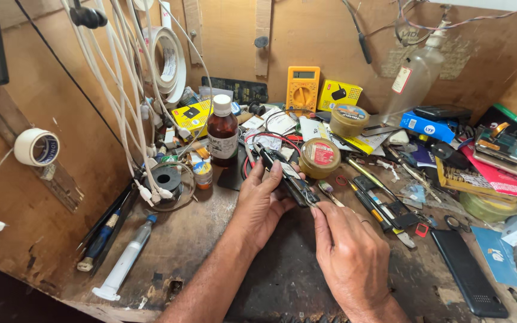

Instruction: The person uses a multimeter to test a small circuit board, then applies flux from a jar and uses a soldering iron to work on the board's components. The person handles the board and tools with both hands on a cluttered workbench.

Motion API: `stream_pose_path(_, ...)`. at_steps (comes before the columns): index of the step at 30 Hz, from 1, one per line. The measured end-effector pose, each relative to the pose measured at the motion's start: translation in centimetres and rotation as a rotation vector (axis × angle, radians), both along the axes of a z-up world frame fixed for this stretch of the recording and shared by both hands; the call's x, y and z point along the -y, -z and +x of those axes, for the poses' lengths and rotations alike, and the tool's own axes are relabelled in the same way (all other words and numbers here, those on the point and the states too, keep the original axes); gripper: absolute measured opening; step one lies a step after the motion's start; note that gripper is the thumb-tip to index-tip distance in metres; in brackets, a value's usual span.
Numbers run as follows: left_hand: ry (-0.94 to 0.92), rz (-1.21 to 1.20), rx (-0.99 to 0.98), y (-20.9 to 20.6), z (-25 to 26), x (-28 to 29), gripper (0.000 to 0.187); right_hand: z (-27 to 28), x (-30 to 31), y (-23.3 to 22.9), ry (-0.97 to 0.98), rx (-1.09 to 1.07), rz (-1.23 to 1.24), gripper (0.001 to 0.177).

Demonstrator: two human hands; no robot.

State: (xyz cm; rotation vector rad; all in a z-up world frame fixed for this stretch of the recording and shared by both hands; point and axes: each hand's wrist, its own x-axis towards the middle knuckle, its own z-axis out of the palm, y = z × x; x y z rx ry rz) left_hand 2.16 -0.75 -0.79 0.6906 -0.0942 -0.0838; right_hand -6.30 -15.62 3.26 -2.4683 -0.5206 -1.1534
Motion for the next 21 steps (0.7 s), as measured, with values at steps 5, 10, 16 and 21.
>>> stream_pose_path(5, 0.001, 0.054, -0.04, -0.3, -0.2, -0.1, 0.033, 0.1, 0.6, 0.1, -0.082, 0.02, 0.111, 0.011)
stream_pose_path(10, 0.004, 0.14, -0.035, -1.4, -0.7, 0.0, 0.036, 0.0, 1.1, -0.1, -0.01, -0.157, 0.218, 0.011)
stream_pose_path(16, -0.013, 0.192, -0.048, -0.5, -0.3, 0.2, 0.033, -0.4, 1.5, -0.6, -0.001, -0.179, 0.167, 0.015)
stream_pose_path(21, 0.039, 0.042, -0.027, 0.5, 0.2, -0.2, 0.028, -0.2, 2.1, -1.9, 0.12, -0.694, 0.351, 0.023)
